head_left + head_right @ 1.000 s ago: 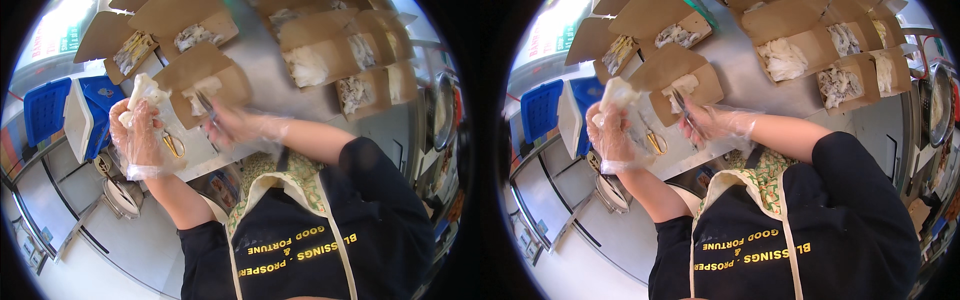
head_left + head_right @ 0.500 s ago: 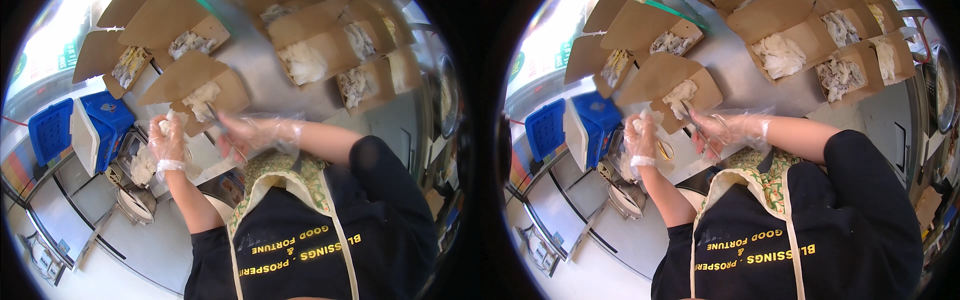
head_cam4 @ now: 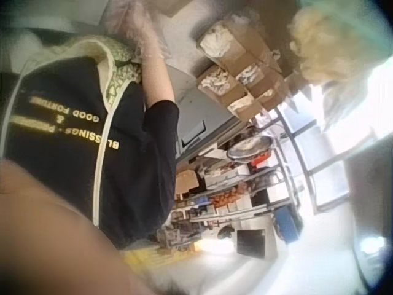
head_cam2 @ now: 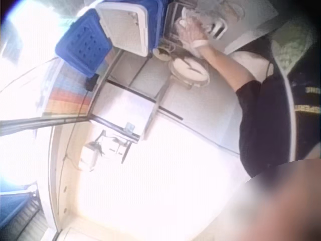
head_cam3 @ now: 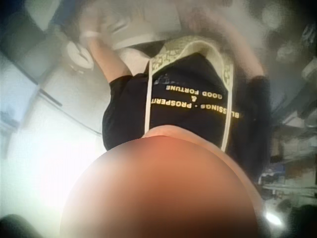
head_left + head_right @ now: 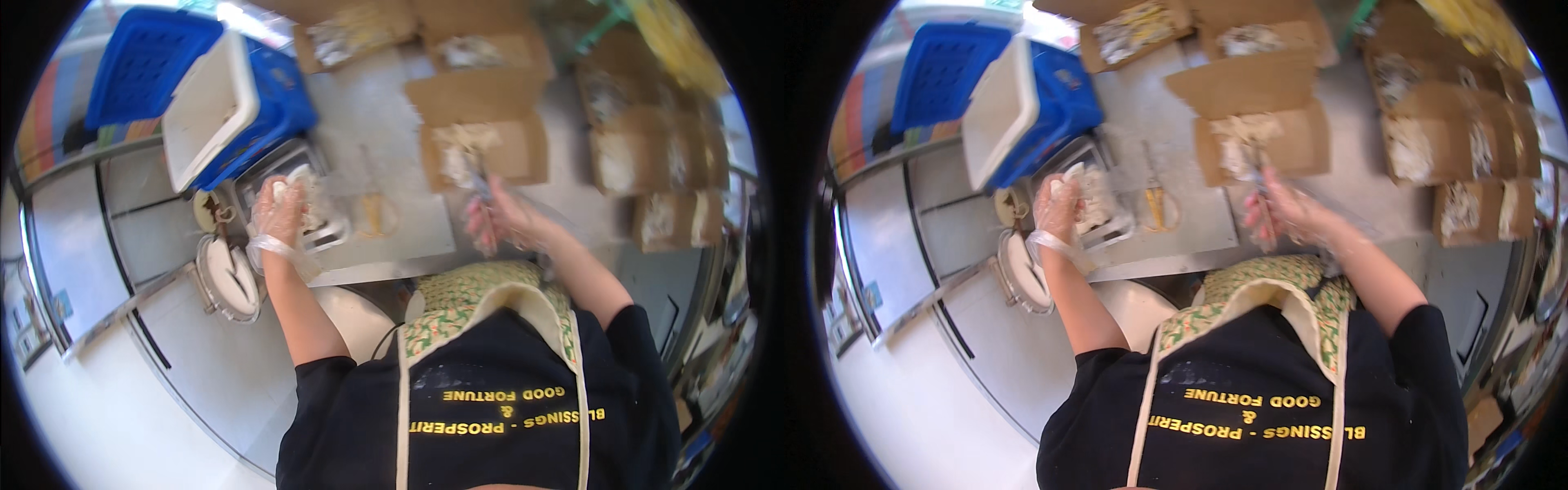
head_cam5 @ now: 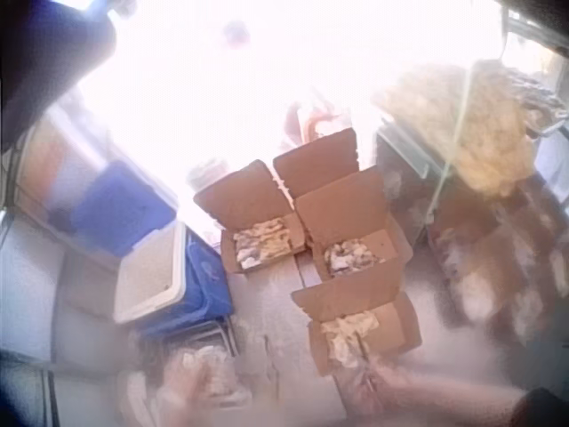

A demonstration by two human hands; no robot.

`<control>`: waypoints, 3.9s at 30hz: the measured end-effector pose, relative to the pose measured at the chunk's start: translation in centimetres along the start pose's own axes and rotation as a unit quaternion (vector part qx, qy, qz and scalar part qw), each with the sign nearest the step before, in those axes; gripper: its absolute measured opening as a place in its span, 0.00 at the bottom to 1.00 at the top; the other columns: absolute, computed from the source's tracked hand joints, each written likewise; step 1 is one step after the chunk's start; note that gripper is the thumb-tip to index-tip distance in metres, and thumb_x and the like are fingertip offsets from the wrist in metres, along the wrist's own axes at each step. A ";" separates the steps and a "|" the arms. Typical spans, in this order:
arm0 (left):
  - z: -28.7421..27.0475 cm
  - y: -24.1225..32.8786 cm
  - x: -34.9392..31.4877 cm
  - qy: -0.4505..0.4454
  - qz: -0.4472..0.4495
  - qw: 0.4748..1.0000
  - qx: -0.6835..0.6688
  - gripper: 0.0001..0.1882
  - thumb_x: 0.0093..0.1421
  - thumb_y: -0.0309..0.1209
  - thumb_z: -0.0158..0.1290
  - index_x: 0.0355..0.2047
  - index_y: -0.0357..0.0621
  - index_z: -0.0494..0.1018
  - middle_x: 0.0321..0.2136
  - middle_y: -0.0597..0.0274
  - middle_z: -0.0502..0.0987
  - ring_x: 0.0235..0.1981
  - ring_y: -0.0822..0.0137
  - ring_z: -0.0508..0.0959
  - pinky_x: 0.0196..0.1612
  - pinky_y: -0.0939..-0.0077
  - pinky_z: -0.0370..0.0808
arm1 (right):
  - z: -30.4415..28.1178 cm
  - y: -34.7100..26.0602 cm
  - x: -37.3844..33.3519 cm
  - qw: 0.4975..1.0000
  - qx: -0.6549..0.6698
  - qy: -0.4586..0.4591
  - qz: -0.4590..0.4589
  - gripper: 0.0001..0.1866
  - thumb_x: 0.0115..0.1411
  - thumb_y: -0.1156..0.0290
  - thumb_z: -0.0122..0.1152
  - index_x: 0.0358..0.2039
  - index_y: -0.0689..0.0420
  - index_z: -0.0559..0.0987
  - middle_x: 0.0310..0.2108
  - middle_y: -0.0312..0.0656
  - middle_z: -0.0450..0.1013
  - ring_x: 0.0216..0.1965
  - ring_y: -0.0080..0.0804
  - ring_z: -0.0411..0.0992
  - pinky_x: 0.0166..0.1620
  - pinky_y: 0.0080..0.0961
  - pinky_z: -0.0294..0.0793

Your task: The person assembles multiple takeout orders by placing noodles, herbs, and various toppings into cardboard boxes. They use scissors to cut items and arrange them neatly before closing the boxes and placing them into plastic bags.

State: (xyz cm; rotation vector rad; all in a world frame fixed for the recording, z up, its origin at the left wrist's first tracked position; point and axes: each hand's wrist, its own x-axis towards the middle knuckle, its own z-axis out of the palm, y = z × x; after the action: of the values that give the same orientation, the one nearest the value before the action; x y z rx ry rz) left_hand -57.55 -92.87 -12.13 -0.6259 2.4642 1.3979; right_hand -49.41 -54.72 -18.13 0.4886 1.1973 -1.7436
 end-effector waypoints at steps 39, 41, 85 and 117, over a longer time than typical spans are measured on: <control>-13.1 9.0 35.0 -0.281 0.206 0.840 0.416 0.18 0.59 0.39 0.54 0.47 0.44 0.76 0.44 0.49 0.79 0.44 0.49 0.78 0.49 0.60 0.73 | 10.0 -10.3 7.7 0.982 -0.108 0.152 0.037 0.35 0.66 0.38 0.41 0.37 0.63 0.74 0.22 0.41 0.75 0.20 0.25 0.71 0.26 0.20 0.72; -11.4 8.4 35.2 -0.335 0.167 0.818 0.437 0.15 0.59 0.34 0.53 0.43 0.38 0.75 0.42 0.51 0.80 0.44 0.53 0.79 0.47 0.61 0.75 | 10.2 -10.4 8.4 0.979 -0.138 0.150 0.025 0.34 0.67 0.38 0.41 0.37 0.63 0.74 0.22 0.41 0.75 0.20 0.25 0.71 0.26 0.20 0.71; -9.8 6.0 35.6 -0.314 0.151 0.833 0.429 0.30 0.55 0.48 0.58 0.55 0.47 0.72 0.48 0.51 0.78 0.48 0.58 0.77 0.50 0.66 0.73 | 9.8 -8.6 6.6 0.983 -0.142 0.117 -0.016 0.29 0.69 0.43 0.41 0.37 0.60 0.75 0.22 0.35 0.74 0.22 0.21 0.71 0.28 0.18 0.69; -2.3 19.6 -4.3 -0.072 0.361 0.897 -0.245 0.23 0.63 0.30 0.54 0.58 0.40 0.65 0.35 0.61 0.73 0.35 0.75 0.75 0.35 0.83 0.77 | 4.1 -1.6 -4.0 0.937 -0.122 -0.237 -0.226 0.32 0.69 0.40 0.37 0.45 0.58 0.75 0.42 0.43 0.75 0.44 0.32 0.73 0.51 0.32 0.71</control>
State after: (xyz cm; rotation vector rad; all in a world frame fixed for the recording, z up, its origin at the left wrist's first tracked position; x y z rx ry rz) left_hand -63.06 -84.92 5.61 0.3830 2.3089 2.2632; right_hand -48.09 -56.32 -12.50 -0.3745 1.2005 -1.9037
